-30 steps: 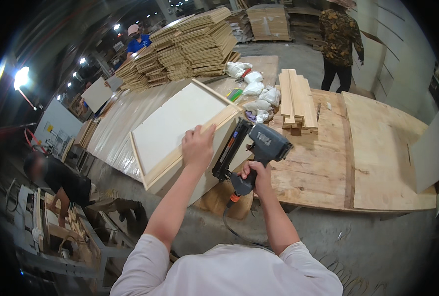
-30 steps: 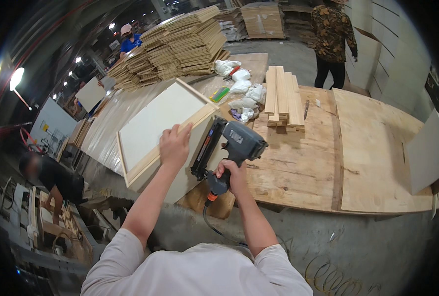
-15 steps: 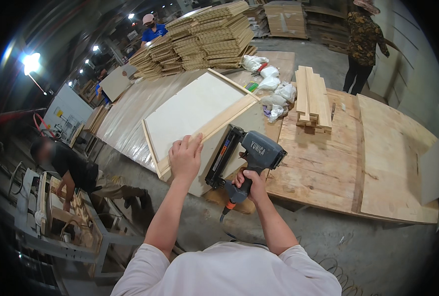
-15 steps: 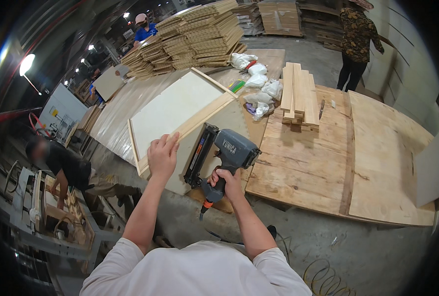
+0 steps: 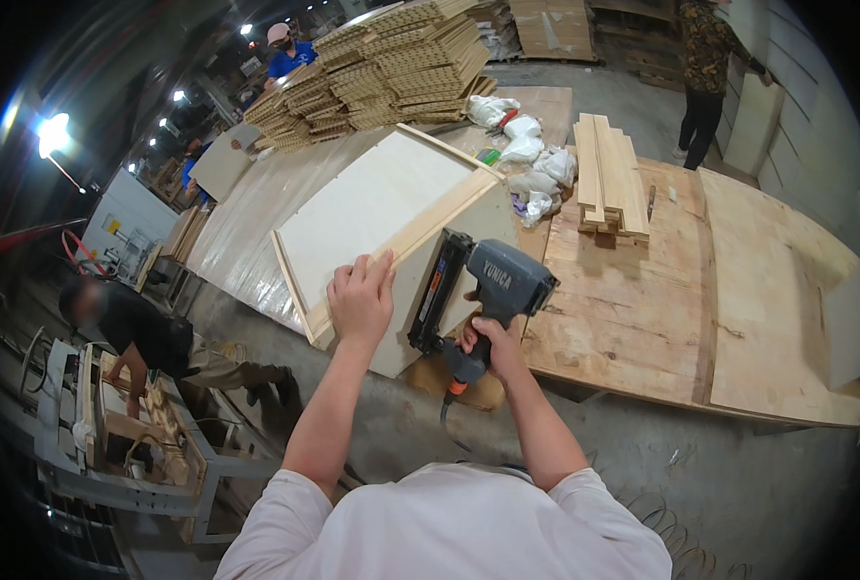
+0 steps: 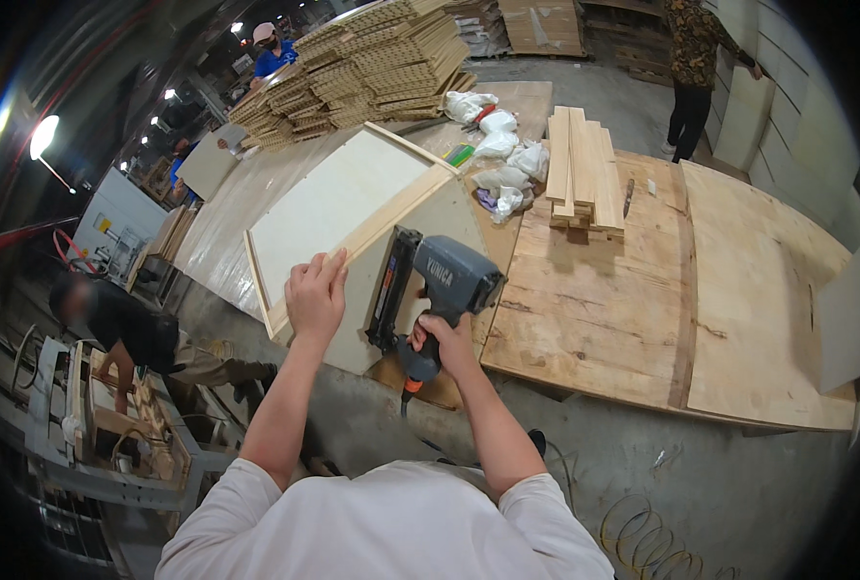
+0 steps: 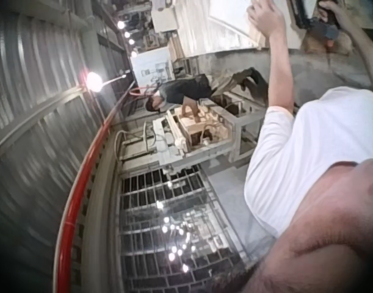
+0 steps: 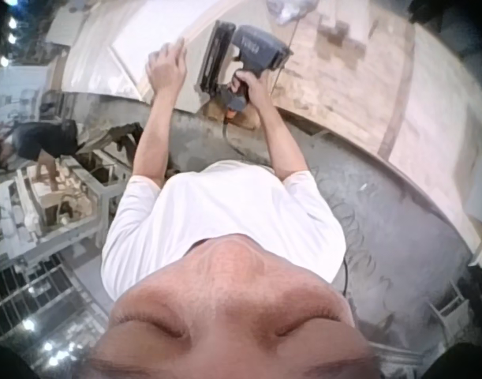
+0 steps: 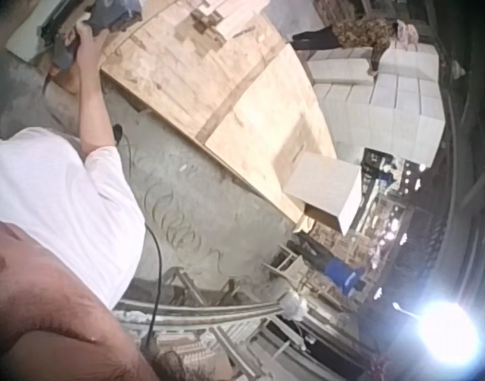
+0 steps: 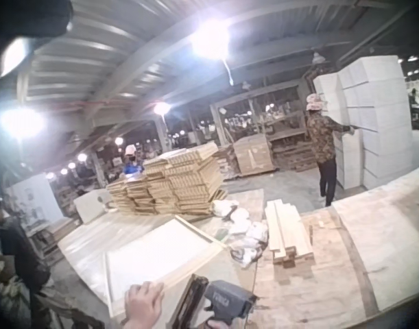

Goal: The person assembles white wooden boxes by attaching thin wooden strips to the edges using a pneumatic nail gun. They position the strips, secure them with the tool, and pass the completed unit to a coworker. The process is repeated for multiple boxes in a workshop setting.

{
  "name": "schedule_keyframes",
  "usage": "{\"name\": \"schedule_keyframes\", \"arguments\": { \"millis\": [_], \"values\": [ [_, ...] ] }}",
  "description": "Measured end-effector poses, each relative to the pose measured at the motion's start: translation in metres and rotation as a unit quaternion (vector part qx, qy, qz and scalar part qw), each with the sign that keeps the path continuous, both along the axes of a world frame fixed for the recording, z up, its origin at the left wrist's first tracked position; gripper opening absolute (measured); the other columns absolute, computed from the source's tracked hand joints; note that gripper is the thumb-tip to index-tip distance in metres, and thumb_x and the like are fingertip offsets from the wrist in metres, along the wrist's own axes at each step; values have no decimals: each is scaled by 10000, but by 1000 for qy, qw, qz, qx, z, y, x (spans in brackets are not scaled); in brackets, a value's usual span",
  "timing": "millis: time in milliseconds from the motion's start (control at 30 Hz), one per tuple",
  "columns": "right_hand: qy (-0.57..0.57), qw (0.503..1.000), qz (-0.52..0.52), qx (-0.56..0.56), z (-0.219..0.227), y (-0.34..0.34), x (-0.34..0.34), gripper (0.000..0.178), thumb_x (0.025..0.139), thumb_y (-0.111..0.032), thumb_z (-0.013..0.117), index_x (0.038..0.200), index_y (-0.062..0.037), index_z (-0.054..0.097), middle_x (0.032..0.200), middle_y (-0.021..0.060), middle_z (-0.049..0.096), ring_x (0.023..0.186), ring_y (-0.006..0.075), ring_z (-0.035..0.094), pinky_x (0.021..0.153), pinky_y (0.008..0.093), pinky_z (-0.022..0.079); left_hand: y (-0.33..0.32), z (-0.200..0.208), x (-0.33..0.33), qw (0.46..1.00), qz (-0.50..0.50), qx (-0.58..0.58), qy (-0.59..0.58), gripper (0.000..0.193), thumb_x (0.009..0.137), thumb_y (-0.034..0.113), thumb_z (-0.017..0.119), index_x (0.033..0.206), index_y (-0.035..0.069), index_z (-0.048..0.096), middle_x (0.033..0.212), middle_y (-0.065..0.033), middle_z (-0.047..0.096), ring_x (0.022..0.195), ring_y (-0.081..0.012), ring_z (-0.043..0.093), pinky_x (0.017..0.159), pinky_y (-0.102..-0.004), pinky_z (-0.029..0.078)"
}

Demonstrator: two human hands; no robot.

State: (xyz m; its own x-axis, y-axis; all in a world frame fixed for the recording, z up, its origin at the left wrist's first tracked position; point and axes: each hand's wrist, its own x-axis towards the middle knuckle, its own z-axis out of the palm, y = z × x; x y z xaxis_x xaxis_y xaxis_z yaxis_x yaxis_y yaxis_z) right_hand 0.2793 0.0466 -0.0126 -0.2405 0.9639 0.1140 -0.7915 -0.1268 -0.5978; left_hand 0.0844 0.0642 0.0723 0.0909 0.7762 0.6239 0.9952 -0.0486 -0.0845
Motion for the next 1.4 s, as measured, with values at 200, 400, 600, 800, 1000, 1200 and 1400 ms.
{"name": "schedule_keyframes", "arguments": {
  "millis": [200, 400, 600, 800, 1000, 1200, 1400],
  "values": [
    [5, 1000, 25, -7, -1, -8, 3, 544, 819, -152, 520, 1332, -29, 389, 604, 33, 469, 554, 165, 519, 676, 365, 505, 4, 6, 10, 997, 5, -53, -47, 313, 872, 281, 576, 1173, 216, 635, 1142, -45, 587, 991, -266, 519, 886, -409, 394],
    [28, 999, 33, 6, -2, -26, -11, 123, 815, -61, 563, 906, 10, 523, 605, 61, 522, 527, 176, 548, 598, 357, 504, -33, 11, -28, 998, -2, -59, -2, 342, 887, 231, 557, 1221, 174, 605, 1200, -89, 568, 1054, -299, 504, 940, -415, 381],
    [5, 998, 64, 12, -1, -37, -22, 83, 822, -29, 562, 882, 17, 528, 614, 66, 532, 537, 170, 541, 564, 329, 477, -46, 6, -33, 997, -2, -52, -55, 332, 880, 184, 564, 1208, 164, 614, 1174, -66, 580, 1001, -284, 511, 902, -389, 412],
    [31, 997, 72, 4, 1, -39, -26, 347, 833, -24, 548, 1170, 39, 496, 619, 56, 526, 540, 156, 530, 562, 316, 464, -43, 1, -34, 998, -8, -33, -59, 322, 856, 200, 590, 1174, 182, 632, 1152, -50, 577, 980, -276, 500, 872, -389, 422],
    [17, 997, 72, 6, -3, -37, -27, 442, 835, -23, 544, 1263, 42, 453, 618, 44, 521, 537, 147, 529, 562, 302, 462, -42, 0, -32, 999, -13, -22, -43, 321, 852, 202, 595, 1170, 176, 630, 1129, -44, 578, 964, -275, 499, 861, -386, 426],
    [-71, 997, 35, 13, -5, -22, -18, 576, 802, -94, 527, 1346, 7, 370, 575, 47, 480, 517, 159, 518, 606, 328, 479, -28, 4, -11, 998, -7, -40, -55, 340, 851, 209, 597, 1185, 144, 610, 1128, -55, 587, 952, -280, 505, 865, -391, 422],
    [2, 997, 73, 35, 6, -48, -13, 509, 805, -44, 550, 1295, 20, 427, 616, 45, 519, 540, 159, 538, 616, 335, 479, -38, 17, -34, 981, -92, -94, -143, 501, 802, 280, 644, 1221, 22, 548, 1122, -129, 565, 1073, -310, 477, 958, -424, 364]
  ]
}}
